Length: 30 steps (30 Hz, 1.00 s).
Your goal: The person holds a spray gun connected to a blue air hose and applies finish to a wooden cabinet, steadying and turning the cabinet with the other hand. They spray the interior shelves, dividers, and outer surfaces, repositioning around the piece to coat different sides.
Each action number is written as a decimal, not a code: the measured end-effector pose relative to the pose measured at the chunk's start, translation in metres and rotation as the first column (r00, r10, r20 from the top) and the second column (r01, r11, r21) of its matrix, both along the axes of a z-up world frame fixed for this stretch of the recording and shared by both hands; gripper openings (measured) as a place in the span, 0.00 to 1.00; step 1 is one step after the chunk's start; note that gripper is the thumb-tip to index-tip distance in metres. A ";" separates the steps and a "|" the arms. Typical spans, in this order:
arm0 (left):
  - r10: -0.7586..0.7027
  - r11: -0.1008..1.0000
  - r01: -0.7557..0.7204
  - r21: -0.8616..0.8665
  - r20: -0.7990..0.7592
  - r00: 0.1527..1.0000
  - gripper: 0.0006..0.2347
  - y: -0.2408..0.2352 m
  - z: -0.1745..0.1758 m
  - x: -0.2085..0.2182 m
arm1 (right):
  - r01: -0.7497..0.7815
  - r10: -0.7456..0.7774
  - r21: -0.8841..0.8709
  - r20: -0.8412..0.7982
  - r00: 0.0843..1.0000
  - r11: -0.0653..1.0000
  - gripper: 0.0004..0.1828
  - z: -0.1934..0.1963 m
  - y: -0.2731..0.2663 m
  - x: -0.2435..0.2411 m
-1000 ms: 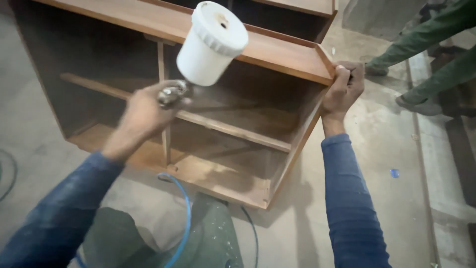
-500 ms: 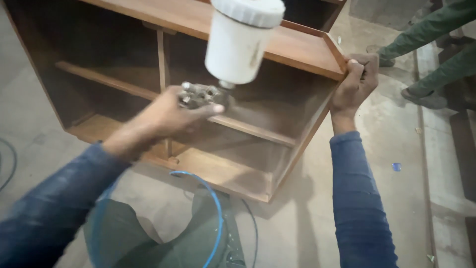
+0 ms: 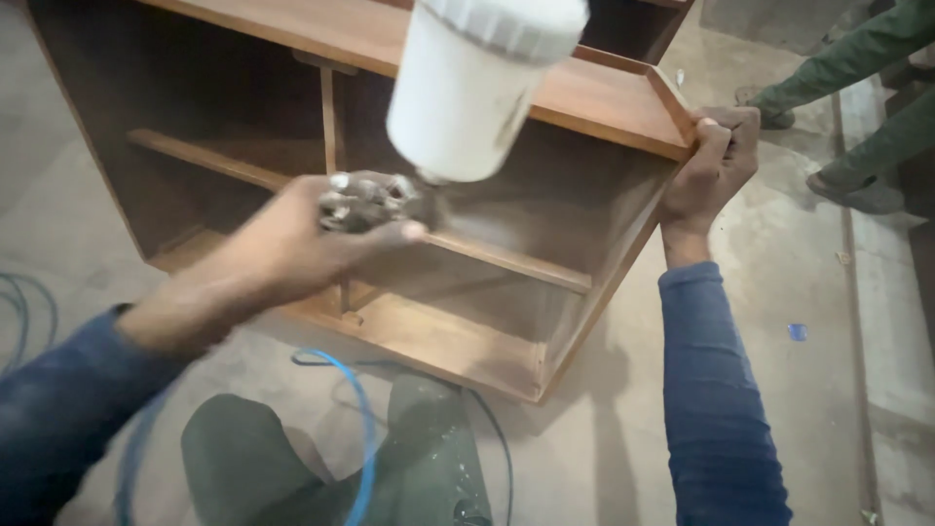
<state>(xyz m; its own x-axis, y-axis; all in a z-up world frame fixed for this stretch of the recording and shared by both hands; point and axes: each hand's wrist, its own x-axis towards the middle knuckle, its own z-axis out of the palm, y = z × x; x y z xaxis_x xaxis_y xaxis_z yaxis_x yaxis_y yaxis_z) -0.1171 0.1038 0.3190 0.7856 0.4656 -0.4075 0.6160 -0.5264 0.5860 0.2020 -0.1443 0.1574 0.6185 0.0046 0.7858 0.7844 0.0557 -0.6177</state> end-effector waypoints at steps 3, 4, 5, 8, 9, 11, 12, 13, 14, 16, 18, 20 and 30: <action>-0.040 0.987 0.026 -0.158 -0.083 0.996 0.16 -0.019 0.004 0.003 | 0.012 -0.012 -0.019 0.012 1.000 1.000 0.06 -0.007 -0.006 0.000; -0.055 0.975 0.043 -0.219 -0.048 0.997 0.16 -0.022 0.005 0.003 | 0.029 -0.028 -0.034 0.027 0.999 0.999 0.06 -0.006 -0.005 0.005; -0.043 0.977 0.034 -0.211 -0.038 0.998 0.16 -0.008 -0.005 -0.003 | 0.018 -0.018 -0.026 0.036 0.999 0.999 0.06 0.000 -0.001 0.005; -0.066 0.997 0.073 -0.032 0.191 0.979 0.19 0.024 -0.019 -0.026 | -0.061 0.062 0.042 -0.031 0.998 0.997 0.05 0.003 0.001 -0.005; -0.009 0.996 -0.001 0.088 0.111 0.994 0.19 0.030 -0.013 -0.033 | -0.063 0.065 0.056 -0.039 0.997 0.996 0.05 0.002 0.002 -0.004; 0.050 0.975 -0.059 0.213 0.045 0.998 0.19 0.031 0.007 -0.042 | -0.056 0.059 0.073 -0.043 0.997 0.996 0.06 0.002 0.001 -0.002; 0.135 0.947 -0.114 0.300 -0.049 0.990 0.21 0.025 0.021 -0.045 | -0.053 0.056 0.061 -0.039 0.998 0.997 0.06 0.002 0.000 -0.002; 0.225 0.907 -0.158 0.390 -0.134 0.965 0.23 0.018 0.034 -0.049 | -0.051 0.053 0.049 -0.034 0.998 0.997 0.07 0.001 -0.001 -0.002; 0.230 0.907 -0.162 0.388 -0.135 0.964 0.23 0.017 0.033 -0.051 | -0.056 0.057 0.047 -0.034 0.998 0.997 0.07 0.000 -0.001 -0.002; 0.203 0.903 -0.153 0.401 -0.086 0.975 0.23 0.017 0.032 -0.053 | -0.041 0.041 0.037 -0.005 0.999 0.998 0.07 0.000 -0.001 -0.001; 0.061 0.943 -0.067 0.327 0.031 0.998 0.24 0.029 -0.005 -0.056 | -0.025 0.025 0.032 -0.014 1.000 0.999 0.07 0.002 -0.001 -0.001; -0.077 0.965 0.034 0.261 0.155 0.985 0.24 0.015 -0.015 -0.048 | -0.005 0.006 0.027 -0.029 1.000 1.000 0.07 0.001 -0.002 -0.001; 0.031 0.982 0.023 -0.188 0.276 0.961 0.18 -0.002 -0.065 -0.090 | -0.077 0.077 0.034 0.002 0.997 0.996 0.07 -0.015 -0.008 0.019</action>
<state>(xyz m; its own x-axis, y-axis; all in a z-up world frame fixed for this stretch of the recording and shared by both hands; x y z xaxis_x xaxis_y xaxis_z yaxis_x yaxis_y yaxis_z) -0.2066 0.1017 0.2540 0.8782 0.4048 -0.2548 0.4173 -0.3883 0.8216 0.2213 -0.1519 0.1420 0.6171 0.0253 0.7864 0.7771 0.1372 -0.6142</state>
